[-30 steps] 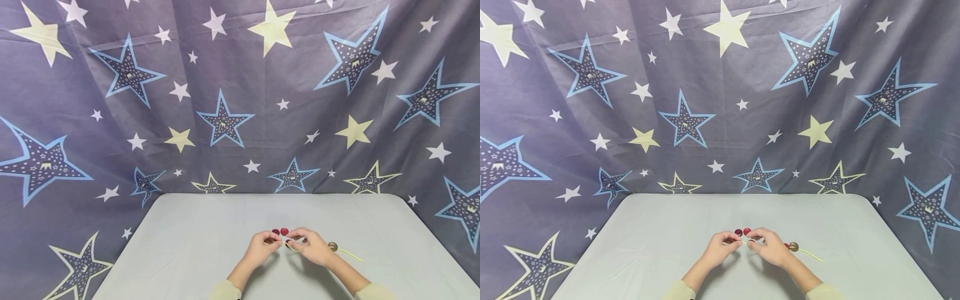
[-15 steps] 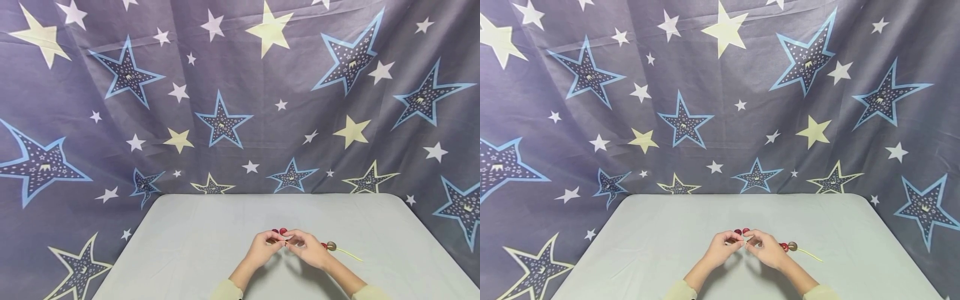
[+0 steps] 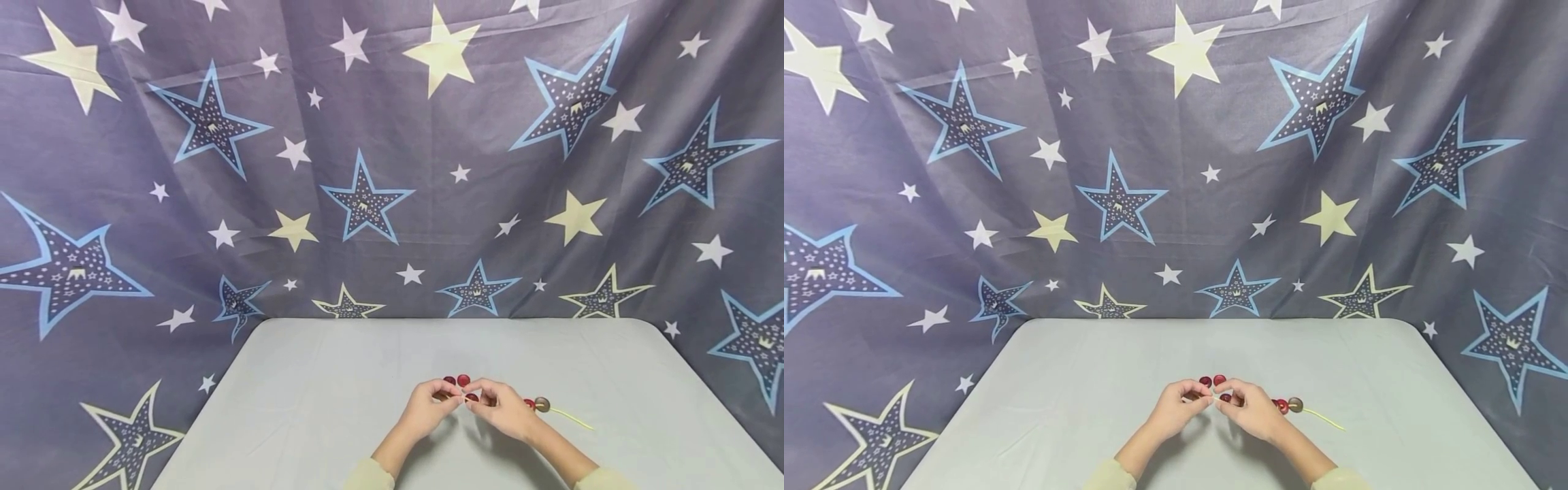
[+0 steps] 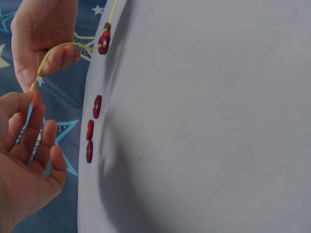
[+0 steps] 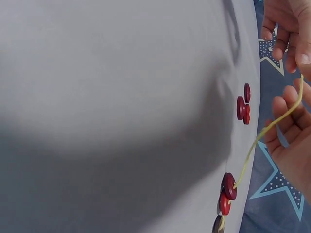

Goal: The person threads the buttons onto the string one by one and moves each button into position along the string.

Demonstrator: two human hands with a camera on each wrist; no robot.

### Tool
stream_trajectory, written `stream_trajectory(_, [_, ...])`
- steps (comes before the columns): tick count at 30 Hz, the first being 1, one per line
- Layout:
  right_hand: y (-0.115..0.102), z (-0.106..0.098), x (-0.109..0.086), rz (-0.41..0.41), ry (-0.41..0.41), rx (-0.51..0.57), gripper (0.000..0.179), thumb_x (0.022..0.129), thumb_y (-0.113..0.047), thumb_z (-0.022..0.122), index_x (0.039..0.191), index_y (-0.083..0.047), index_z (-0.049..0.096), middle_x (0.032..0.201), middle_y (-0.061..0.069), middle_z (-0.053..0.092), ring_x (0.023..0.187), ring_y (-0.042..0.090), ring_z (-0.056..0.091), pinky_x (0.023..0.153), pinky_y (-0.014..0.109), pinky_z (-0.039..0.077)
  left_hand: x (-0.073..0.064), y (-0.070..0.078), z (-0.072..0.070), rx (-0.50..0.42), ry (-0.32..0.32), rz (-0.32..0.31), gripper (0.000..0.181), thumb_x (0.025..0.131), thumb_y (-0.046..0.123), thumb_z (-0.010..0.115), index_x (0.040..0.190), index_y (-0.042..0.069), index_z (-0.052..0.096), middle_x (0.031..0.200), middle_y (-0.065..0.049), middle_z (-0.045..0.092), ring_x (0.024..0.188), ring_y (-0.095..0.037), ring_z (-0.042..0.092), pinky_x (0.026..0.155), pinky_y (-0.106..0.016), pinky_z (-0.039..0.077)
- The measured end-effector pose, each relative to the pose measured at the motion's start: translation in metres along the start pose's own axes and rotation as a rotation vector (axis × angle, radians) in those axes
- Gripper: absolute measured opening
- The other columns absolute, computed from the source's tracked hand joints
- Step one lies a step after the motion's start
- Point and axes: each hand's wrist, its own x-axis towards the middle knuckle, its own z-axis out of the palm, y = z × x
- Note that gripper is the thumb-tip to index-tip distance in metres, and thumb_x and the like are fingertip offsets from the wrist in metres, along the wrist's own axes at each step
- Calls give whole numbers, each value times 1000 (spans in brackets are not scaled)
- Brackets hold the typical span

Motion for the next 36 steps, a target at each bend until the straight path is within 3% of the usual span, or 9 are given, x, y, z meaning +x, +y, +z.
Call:
stream_trajectory(7, [-1,-1,-1,45,19,-10,17,84,-27,68,96,-15,68,57,-7,42,49,-1,35,46,18,32,-1,-3,2,18,-7,-9,9,82,14,69,87,7,67,84,-6,68,74,-5,54,61,-18,44])
stream_trajectory(10, [0,-3,-1,72,24,-17,17,83,-33,69,92,-18,70,55,-7,39,48,0,31,45,18,29,-7,12,0,21,-12,-12,9,83,11,68,87,3,66,84,-10,67,73,-7,54,61,-17,44])
stream_trajectory(14, [1,-4,-1,60,30,-39,16,83,-32,69,90,-19,71,55,-7,38,47,-1,30,44,18,29,-8,14,0,35,-12,-15,8,83,8,67,87,1,66,85,-13,67,74,-8,54,61,-17,43])
stream_trajectory(18, [2,-6,-1,34,25,-47,14,83,-30,69,89,-17,71,54,-8,37,48,-2,30,46,18,30,-2,-4,4,47,-12,-12,9,83,13,69,87,6,67,84,-7,68,74,-5,53,61,-17,43])
stream_trajectory(25, [6,-8,0,3,37,-47,13,85,-29,68,88,-16,71,53,-9,36,47,-3,28,45,17,29,-1,-8,5,32,-35,-18,11,81,18,70,86,9,68,82,0,67,73,-2,54,63,-18,45])
stream_trajectory(36, [7,-8,0,-12,80,-24,11,85,-24,68,87,-14,71,54,-11,37,48,-4,28,44,17,29,0,-8,12,-28,-27,-38,15,84,13,68,93,1,65,88,-14,68,71,-4,54,61,-17,45])
